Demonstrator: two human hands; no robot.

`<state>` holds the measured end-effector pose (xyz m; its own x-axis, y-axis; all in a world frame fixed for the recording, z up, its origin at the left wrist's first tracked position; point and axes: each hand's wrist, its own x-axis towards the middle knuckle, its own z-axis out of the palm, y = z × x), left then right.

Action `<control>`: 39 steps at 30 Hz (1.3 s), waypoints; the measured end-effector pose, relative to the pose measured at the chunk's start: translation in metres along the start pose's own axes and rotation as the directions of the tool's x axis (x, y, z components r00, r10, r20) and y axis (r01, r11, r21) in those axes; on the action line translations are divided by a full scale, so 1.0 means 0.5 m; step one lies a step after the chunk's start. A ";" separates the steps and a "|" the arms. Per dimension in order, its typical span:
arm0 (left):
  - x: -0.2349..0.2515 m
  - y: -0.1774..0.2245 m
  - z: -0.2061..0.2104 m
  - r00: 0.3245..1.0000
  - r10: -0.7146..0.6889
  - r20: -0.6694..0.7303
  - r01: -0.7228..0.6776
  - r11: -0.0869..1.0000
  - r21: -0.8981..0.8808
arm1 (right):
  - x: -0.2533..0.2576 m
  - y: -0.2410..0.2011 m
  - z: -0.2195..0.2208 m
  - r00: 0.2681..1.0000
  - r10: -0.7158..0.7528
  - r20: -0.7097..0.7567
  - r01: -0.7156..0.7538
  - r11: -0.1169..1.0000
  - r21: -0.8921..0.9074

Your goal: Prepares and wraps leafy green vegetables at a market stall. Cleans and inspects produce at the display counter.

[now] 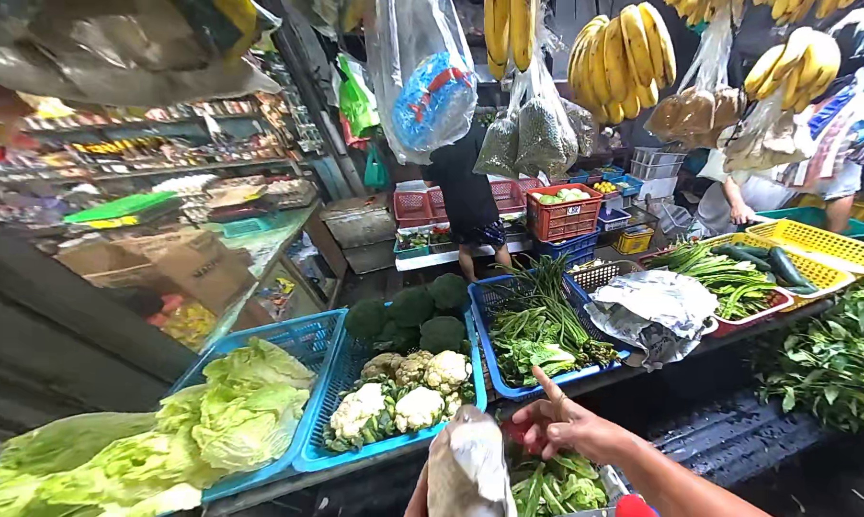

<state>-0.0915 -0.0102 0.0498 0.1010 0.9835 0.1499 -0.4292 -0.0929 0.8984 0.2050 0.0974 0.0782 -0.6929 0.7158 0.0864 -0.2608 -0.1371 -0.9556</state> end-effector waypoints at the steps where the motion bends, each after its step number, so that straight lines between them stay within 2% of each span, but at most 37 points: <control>1: 0.015 0.001 0.020 0.998 -0.012 -0.058 0.016 0.998 0.062 | 0.008 0.000 0.022 0.998 0.012 -0.055 -0.017 0.996 -0.087; 3: 0.044 -0.007 0.059 0.992 0.001 -0.124 0.030 0.968 0.248 | 0.024 0.004 0.063 0.990 -0.025 -0.141 -0.009 0.971 -0.238; 5: 0.065 -0.015 0.090 0.990 0.035 -0.139 0.031 0.894 0.448 | 0.039 0.006 0.086 0.967 -0.095 -0.237 0.013 0.945 -0.327; 8: 0.075 -0.025 0.101 0.993 0.054 -0.109 0.012 0.848 0.530 | 0.056 -0.001 0.083 0.934 -0.132 -0.332 0.003 0.933 -0.361; 13: 0.071 -0.009 0.073 0.996 -0.043 -0.076 0.076 0.855 0.514 | 0.053 -0.016 0.023 0.975 -0.076 -0.211 -0.046 0.852 -0.522; 15: 0.065 0.001 0.058 0.989 -0.136 -0.056 0.145 0.835 0.531 | 0.057 -0.023 0.008 0.978 -0.073 -0.195 -0.079 0.739 -0.670; 17: 0.056 0.016 0.039 0.968 -0.251 -0.011 0.216 0.808 0.549 | 0.060 -0.045 -0.005 0.993 0.024 -0.112 -0.104 0.612 -0.784; 18: 0.050 0.025 0.030 0.951 -0.308 0.019 0.250 0.803 0.541 | 0.060 -0.059 -0.011 0.994 0.095 -0.046 -0.094 0.591 -0.802; 19: 0.042 0.033 0.020 0.931 -0.360 0.058 0.283 0.813 0.509 | 0.058 -0.069 -0.018 0.986 0.164 0.020 -0.085 0.607 -0.790; 21: 0.032 0.030 -0.010 0.897 -0.401 0.184 0.307 0.867 0.392 | 0.055 -0.069 -0.031 0.961 0.232 0.150 -0.066 0.720 -0.691; 23: 0.030 0.005 -0.038 0.877 -0.369 0.307 0.301 0.921 0.246 | 0.057 -0.046 -0.043 0.949 0.223 0.224 -0.083 0.860 -0.504; 24: 0.026 -0.010 -0.046 0.881 -0.345 0.324 0.299 0.937 0.182 | 0.060 -0.031 -0.051 0.948 0.217 0.231 -0.104 0.901 -0.420; 25: 0.015 -0.024 -0.047 0.903 -0.326 0.281 0.305 0.945 0.116 | 0.063 -0.016 -0.060 0.952 0.217 0.217 -0.131 0.926 -0.354; 27: -0.033 -0.034 -0.012 0.949 -0.314 0.014 0.314 0.948 -0.057 | 0.068 0.017 -0.088 0.955 0.239 0.178 -0.190 0.948 -0.254; 28: -0.068 -0.040 0.005 0.949 -0.292 -0.118 0.273 0.950 -0.154 | 0.068 0.034 -0.107 0.948 0.259 0.182 -0.218 0.951 -0.217; 29: -0.114 -0.053 0.002 0.956 -0.247 -0.160 0.205 0.949 -0.240 | 0.067 0.053 -0.127 0.937 0.287 0.201 -0.249 0.949 -0.196; 30: -0.158 -0.063 -0.004 0.957 -0.218 -0.192 0.164 0.952 -0.259 | 0.062 0.072 -0.145 0.921 0.323 0.217 -0.281 0.938 -0.202; 31: -0.190 -0.059 0.008 0.919 -0.245 -0.309 0.176 0.956 -0.235 | 0.055 0.091 -0.161 0.904 0.364 0.224 -0.313 0.920 -0.235; 33: -0.190 -0.012 0.051 0.758 -0.412 -0.506 0.385 0.908 -0.164 | 0.039 0.107 -0.175 0.884 0.452 0.118 -0.356 0.815 -0.457; 34: -0.195 -0.023 0.044 0.756 -0.413 -0.508 0.417 0.902 -0.112 | 0.036 0.103 -0.167 0.881 0.473 -0.010 -0.373 0.683 -0.628; 36: -0.228 -0.098 -0.011 0.832 -0.338 -0.441 0.395 0.918 0.041 | 0.030 0.104 -0.126 0.903 0.337 -0.266 -0.384 0.357 -0.851; 37: -0.232 -0.118 -0.021 0.837 -0.334 -0.433 0.416 0.903 0.107 | 0.026 0.106 -0.099 0.913 0.233 -0.334 -0.393 0.289 -0.873; 38: -0.233 -0.136 -0.035 0.852 -0.337 -0.402 0.430 0.887 0.167 | 0.022 0.108 -0.070 0.905 0.179 -0.385 -0.422 0.271 -0.865; 39: -0.225 -0.144 -0.040 0.861 -0.347 -0.372 0.442 0.872 0.211 | 0.019 0.112 -0.043 0.881 0.211 -0.424 -0.470 0.279 -0.837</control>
<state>-0.0898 -0.1113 -0.0398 -0.0985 0.9367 -0.3360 -0.1399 0.3212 0.9366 0.1983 0.1114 0.0197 -0.3804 0.8917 -0.2454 0.8157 0.1985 -0.5434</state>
